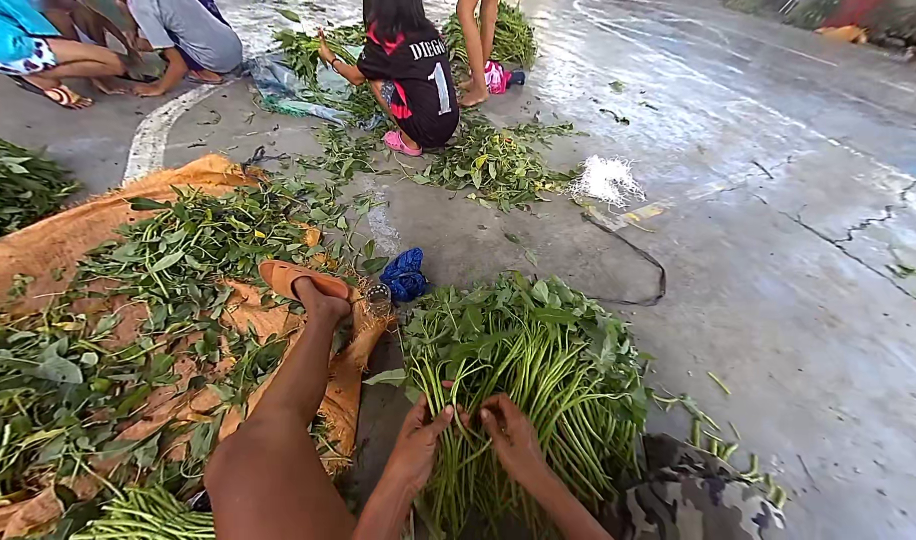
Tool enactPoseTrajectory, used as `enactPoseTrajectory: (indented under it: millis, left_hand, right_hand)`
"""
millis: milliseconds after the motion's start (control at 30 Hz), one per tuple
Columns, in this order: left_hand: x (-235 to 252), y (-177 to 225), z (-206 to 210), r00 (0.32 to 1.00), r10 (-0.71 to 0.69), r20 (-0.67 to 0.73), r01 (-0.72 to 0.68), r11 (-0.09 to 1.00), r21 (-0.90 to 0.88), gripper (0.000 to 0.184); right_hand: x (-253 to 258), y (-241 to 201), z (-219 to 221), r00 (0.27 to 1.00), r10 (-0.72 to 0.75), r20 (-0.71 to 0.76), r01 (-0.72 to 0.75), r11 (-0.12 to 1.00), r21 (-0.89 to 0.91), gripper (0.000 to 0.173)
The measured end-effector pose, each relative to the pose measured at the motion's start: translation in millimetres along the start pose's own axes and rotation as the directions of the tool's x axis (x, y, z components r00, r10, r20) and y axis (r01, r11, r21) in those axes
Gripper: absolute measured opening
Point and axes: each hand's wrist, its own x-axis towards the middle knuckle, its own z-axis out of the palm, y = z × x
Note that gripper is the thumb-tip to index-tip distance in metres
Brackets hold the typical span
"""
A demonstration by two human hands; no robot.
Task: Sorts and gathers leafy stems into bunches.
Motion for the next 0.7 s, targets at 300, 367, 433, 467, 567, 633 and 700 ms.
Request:
enactPoseTrajectory:
  millis: [300,367,433,467,567,633,700]
  left_hand:
    - [-22,39,-20,0.979,0.048,-0.196,-0.073,0.990,-0.120,0.042]
    - [-23,38,-28,0.963,0.046,-0.267,-0.101,0.975,-0.197,0.040]
    - [-19,30,-32,0.936,0.025,-0.352,-0.124,0.957,-0.263,0.032]
    - [-15,26,-32,0.925,0.015,-0.380,-0.131,0.950,-0.284,0.027]
    - [-4,16,-32,0.915,0.007,-0.404,-0.118,0.961,-0.252,0.020]
    - [2,7,-32,0.907,0.040,-0.419,-0.115,0.981,-0.155,0.017]
    - [8,-4,-36,0.887,0.106,-0.450,-0.142,0.989,-0.048,0.015]
  right_hand:
    - [73,15,-37,0.951,0.295,0.095,-0.305,0.839,0.450,0.071]
    - [71,18,-47,0.948,0.315,0.045,-0.295,0.817,0.495,0.055]
    - [66,20,-43,0.951,0.308,-0.004,-0.276,0.857,0.434,0.045]
    - [65,19,-36,0.962,0.273,-0.023,-0.249,0.906,0.342,0.041]
    - [70,0,-9,0.997,0.077,0.031,-0.076,0.997,-0.021,0.030]
    - [83,-12,10,0.989,0.066,0.133,-0.035,0.974,-0.224,0.031]
    - [104,-14,24,0.945,0.220,0.242,-0.115,0.916,-0.384,0.041]
